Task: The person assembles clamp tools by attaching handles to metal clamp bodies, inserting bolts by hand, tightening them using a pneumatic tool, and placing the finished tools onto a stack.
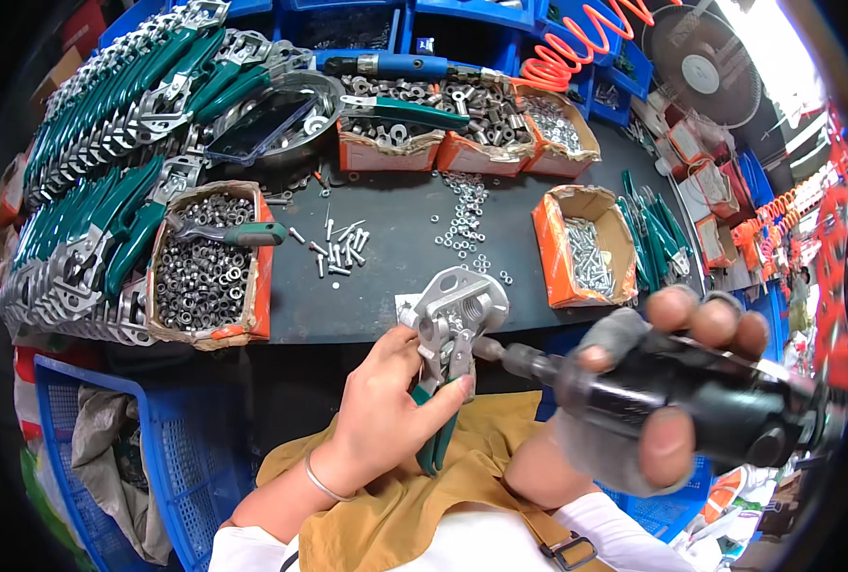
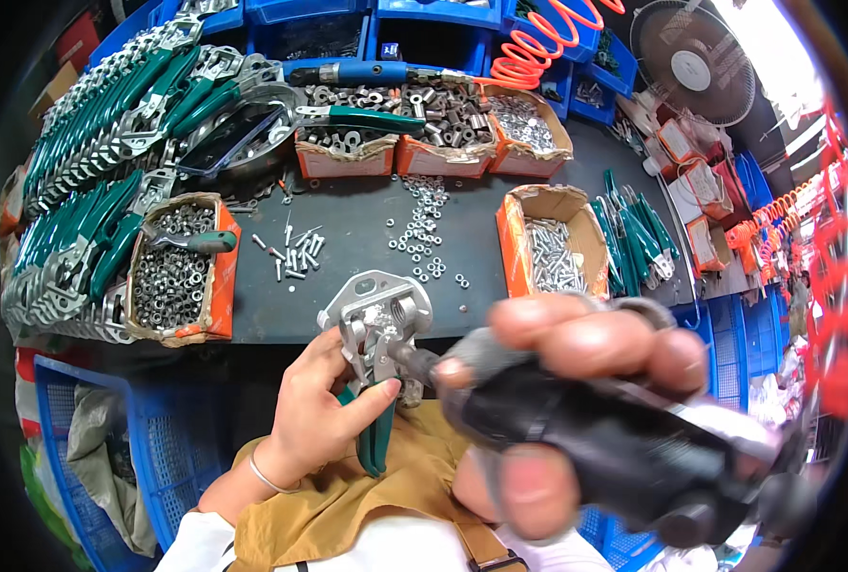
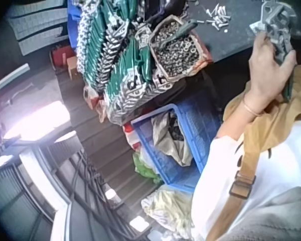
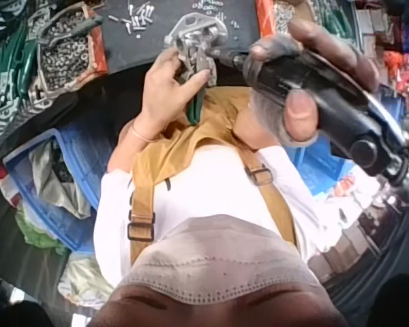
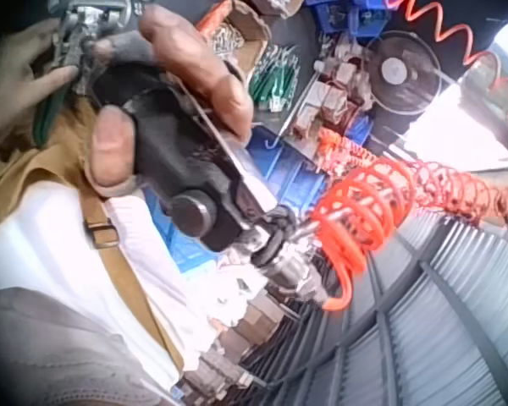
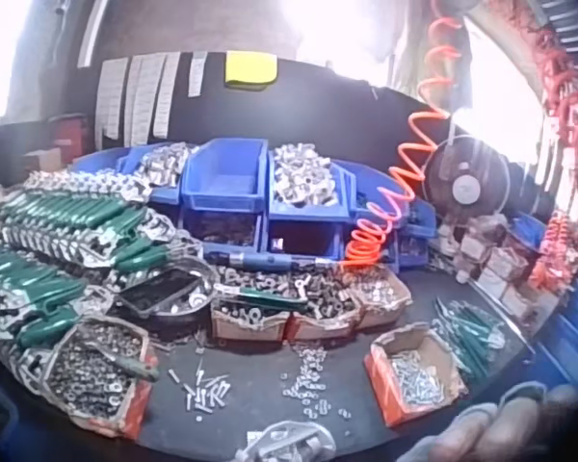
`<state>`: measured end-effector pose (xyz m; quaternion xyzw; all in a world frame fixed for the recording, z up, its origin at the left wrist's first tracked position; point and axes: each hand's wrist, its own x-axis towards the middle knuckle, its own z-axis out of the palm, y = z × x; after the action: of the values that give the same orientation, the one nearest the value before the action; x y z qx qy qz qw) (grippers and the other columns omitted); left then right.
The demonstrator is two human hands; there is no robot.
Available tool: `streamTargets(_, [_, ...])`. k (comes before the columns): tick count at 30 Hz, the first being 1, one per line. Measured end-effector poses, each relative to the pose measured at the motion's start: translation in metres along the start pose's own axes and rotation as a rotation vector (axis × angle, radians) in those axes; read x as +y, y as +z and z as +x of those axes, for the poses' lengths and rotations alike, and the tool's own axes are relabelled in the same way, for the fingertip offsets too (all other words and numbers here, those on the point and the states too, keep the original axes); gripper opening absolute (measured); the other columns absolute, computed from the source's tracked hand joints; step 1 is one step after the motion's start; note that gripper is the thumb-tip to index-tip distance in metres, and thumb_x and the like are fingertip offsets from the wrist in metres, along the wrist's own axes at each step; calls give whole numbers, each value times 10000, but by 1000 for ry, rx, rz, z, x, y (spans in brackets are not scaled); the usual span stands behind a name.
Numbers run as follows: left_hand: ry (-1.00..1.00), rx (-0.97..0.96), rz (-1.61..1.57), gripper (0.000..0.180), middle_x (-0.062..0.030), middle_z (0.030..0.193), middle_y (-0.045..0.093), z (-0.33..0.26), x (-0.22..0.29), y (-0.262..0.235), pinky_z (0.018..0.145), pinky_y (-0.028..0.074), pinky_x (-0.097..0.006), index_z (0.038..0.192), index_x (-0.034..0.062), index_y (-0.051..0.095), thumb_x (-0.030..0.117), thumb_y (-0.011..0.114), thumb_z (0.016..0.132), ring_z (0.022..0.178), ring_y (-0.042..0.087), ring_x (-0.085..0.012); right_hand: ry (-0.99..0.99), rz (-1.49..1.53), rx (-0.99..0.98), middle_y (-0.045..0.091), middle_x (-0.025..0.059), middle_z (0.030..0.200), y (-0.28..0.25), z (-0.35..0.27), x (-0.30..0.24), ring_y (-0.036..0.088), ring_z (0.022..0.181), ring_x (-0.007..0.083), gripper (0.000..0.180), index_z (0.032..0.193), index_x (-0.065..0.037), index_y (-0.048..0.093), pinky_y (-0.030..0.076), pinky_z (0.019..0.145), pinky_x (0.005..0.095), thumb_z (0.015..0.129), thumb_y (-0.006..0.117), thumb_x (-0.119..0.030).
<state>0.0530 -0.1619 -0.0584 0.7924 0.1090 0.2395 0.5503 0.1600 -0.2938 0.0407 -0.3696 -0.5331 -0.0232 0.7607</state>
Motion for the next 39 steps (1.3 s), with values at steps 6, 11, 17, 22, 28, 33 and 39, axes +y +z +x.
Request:
streamTargets(6, [-43, -152, -129, 312, -127, 1123, 602, -4, 9, 2, 769, 503, -275, 1071, -62, 642, 78, 716, 802, 923, 603, -137, -4, -170, -20, 561, 115, 951, 7, -8, 4, 606, 816, 253, 563, 1286, -49, 404, 560, 639, 349, 796, 680, -81])
streamTargets(11, [-87, -126, -293, 309, -167, 1073, 610, -9, 7, 10, 743, 495, -294, 1026, -74, 631, 126, 719, 807, 844, 590, -174, 49, -224, -33, 555, 122, 960, 12, -11, -8, 591, 816, 246, 542, 1275, -42, 406, 548, 651, 357, 805, 673, -90])
streamTargets(17, [-103, -70, -210, 301, -152, 934, 620, -6, 8, 9, 628, 476, -309, 917, -52, 646, 208, 728, 788, 651, 548, -194, -87, -122, 25, 484, 120, 1185, 10, -5, -26, 519, 1034, 242, 548, 1336, -22, 405, 566, 745, 325, 846, 642, -91])
streamTargets(22, [-70, -138, -138, 329, -105, 1075, 611, -12, -3, 4, 784, 500, -276, 1088, -68, 623, 116, 702, 826, 921, 594, -132, 33, -134, -26, 526, 138, 1154, 13, -9, -14, 551, 1044, 284, 593, 1363, -58, 403, 586, 719, 352, 833, 667, -93])
streamTargets(28, [-131, -172, -287, 331, -126, 1101, 609, -8, 12, 7, 814, 498, -284, 1088, -79, 623, 116, 701, 832, 949, 587, -125, 4, -117, -136, 547, 191, 1156, -2, -14, -1, 584, 988, 304, 643, 1365, -52, 385, 578, 680, 353, 800, 689, -94])
streamTargets(33, [-187, -162, -279, 292, -156, 932, 625, -2, 5, 10, 696, 493, -304, 957, -45, 640, 185, 721, 796, 737, 612, -215, -16, -175, 127, 538, 229, 1170, 13, -11, -10, 578, 986, 289, 607, 1303, -9, 423, 583, 671, 339, 776, 690, -147])
streamTargets(39, [-418, 80, -782, 454, -40, 1091, 593, 0, 4, -14, 822, 486, -247, 1303, -41, 478, 47, 644, 890, 929, 580, -84, 49, -437, 434, 627, 146, 982, -39, -13, 46, 634, 792, 180, 436, 1146, 13, 486, 559, 688, 295, 768, 686, -74])
